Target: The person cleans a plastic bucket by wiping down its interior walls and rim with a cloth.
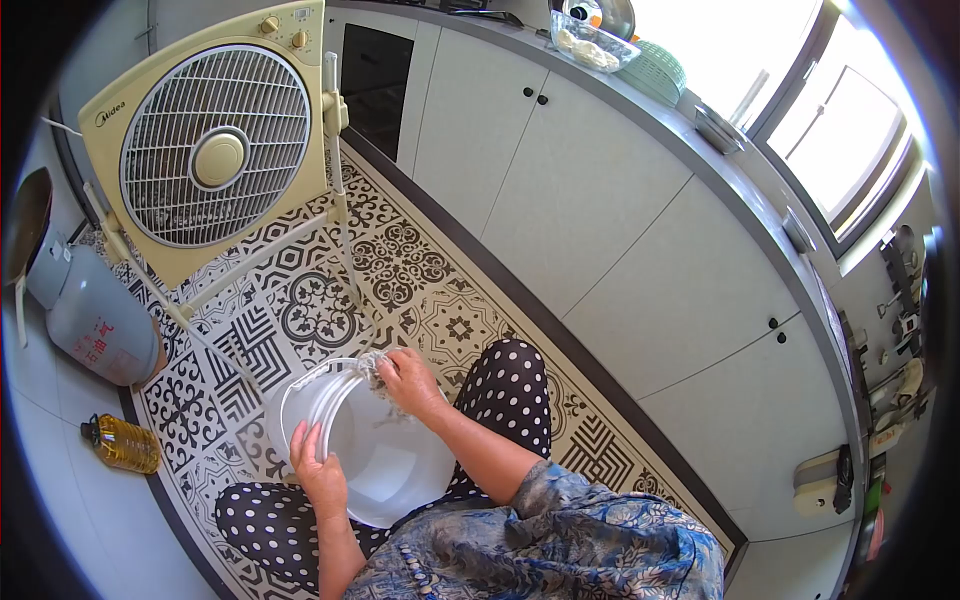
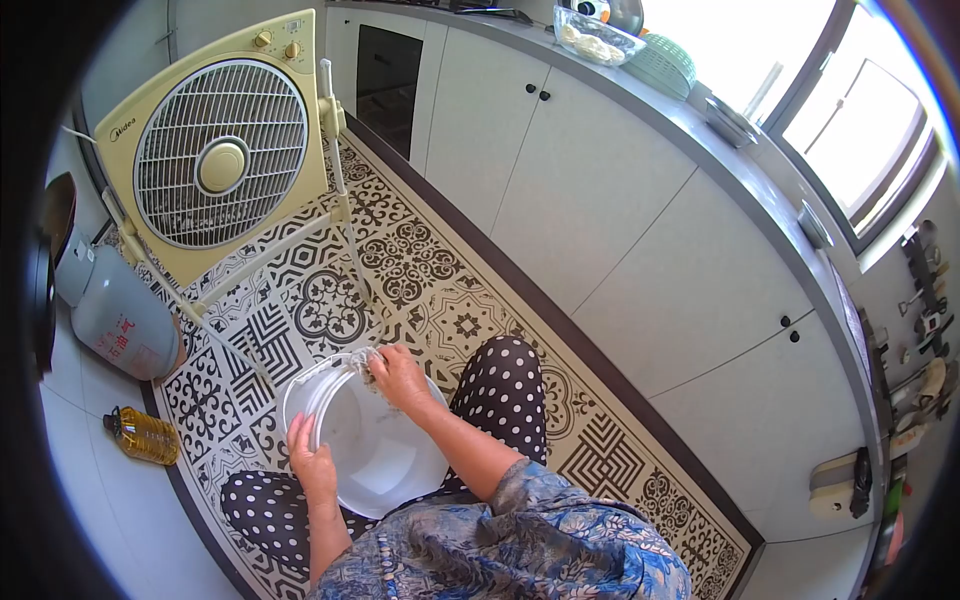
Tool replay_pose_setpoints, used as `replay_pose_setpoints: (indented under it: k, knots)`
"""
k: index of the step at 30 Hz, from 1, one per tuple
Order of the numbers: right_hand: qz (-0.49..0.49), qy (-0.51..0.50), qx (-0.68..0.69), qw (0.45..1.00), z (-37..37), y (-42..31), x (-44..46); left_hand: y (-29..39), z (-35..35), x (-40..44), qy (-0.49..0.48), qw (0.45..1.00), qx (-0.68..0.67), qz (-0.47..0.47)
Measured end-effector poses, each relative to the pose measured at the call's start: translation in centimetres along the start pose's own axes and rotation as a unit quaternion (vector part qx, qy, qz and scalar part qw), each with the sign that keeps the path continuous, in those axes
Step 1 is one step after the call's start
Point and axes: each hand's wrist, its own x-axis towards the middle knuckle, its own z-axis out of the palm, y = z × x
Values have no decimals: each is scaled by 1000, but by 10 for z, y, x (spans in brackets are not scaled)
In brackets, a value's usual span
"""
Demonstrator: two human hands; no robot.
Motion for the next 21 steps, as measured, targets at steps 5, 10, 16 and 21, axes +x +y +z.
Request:
replay_pose_setpoints:
  k: [5,10,16,21]
  knots:
    - [-16,6,-5,1000,-4,-18,-8,8,4,-2,-5,999,31,13]
    - [-65,-46,25,997,6,-46,-21,5,5,-2,-7,999,38,9]
    - [-151,-103,25,983,17,-56,-36,13,4,0,-13,1000,14,-18]
    - [-45,-59,25,997,6,-38,-16,2,5,-1,-11,1000,5,15]
